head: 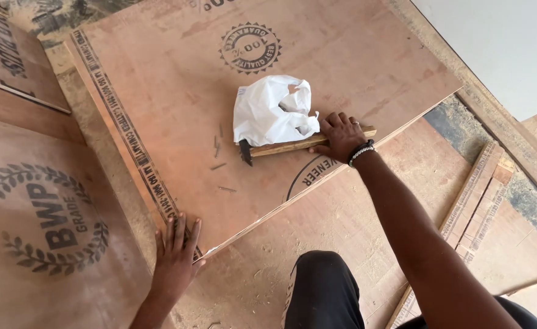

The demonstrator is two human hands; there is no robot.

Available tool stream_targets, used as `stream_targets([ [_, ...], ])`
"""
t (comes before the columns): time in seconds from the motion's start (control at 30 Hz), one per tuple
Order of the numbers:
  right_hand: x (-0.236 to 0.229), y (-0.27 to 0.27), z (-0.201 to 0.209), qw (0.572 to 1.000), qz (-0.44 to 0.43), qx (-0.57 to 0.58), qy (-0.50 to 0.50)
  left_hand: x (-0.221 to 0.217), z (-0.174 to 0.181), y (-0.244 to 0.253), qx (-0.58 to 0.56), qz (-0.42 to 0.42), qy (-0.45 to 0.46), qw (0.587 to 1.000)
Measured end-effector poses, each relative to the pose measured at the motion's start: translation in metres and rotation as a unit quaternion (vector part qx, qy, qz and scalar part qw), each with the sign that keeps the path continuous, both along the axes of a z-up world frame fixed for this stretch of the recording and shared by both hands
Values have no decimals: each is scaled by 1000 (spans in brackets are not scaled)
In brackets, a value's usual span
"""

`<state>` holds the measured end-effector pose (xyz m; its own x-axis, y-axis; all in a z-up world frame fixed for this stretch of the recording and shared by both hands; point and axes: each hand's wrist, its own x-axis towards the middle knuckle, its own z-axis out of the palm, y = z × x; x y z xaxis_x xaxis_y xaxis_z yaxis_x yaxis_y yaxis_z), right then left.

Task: Hammering nails into the edges of plywood boards to assemble a wooden structure.

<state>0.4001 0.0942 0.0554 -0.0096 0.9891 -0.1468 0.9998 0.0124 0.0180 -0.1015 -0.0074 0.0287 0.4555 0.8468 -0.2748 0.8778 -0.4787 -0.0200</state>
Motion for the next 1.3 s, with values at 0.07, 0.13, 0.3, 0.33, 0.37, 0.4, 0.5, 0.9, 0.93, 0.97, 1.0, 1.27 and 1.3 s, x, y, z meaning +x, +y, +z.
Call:
stream_targets([
  [0.07, -2, -3, 4, 1000, 2, -2, 3, -1, 1, -2, -15, -1, 11, 1000],
  [0.13, -7, -7, 4, 1000, 6, 0, 11, -9, 1, -7, -27, -2, 27, 999],
  [0.3, -1, 0, -1, 1000, 12, 1, 2, -29, 7, 10, -73, -39, -28, 996],
  [0.33, -1, -2, 1, 1000, 17, 4, 1, -28, 16, 14, -70, -34, -29, 997],
  [0.37, -2, -4, 3, 1000, 18, 13, 7, -29, 25, 17, -114, -11, -82, 990],
  [0.4, -3, -4, 5, 999, 18, 22, 13, -29, 34, 22, -156, 12, -135, 978],
  [0.5, 1, -4, 8, 999, 19, 18, 24, -29, 33, 27, -137, 243, -223, 934],
  [0.9, 6, 0, 1, 995, 59, 63, 59, -10, -65, -8, 4, 505, -354, 787],
  [0.93, 6, 0, 1, 994, 61, 63, 59, -12, -73, -2, 5, 507, -354, 786],
  [0.97, 7, -1, 0, 994, 58, 63, 71, -15, -81, 3, 20, 513, -338, 789],
  [1.0, 7, -2, 0, 993, 54, 63, 83, -18, -89, 8, 34, 519, -320, 792],
  [1.27, 11, 6, 1, 990, 70, 83, 85, -2, -92, 30, 61, 591, -217, 774],
  [1.3, 11, 2, -4, 991, 76, 84, 73, 13, -72, 19, 43, 626, -215, 748],
])
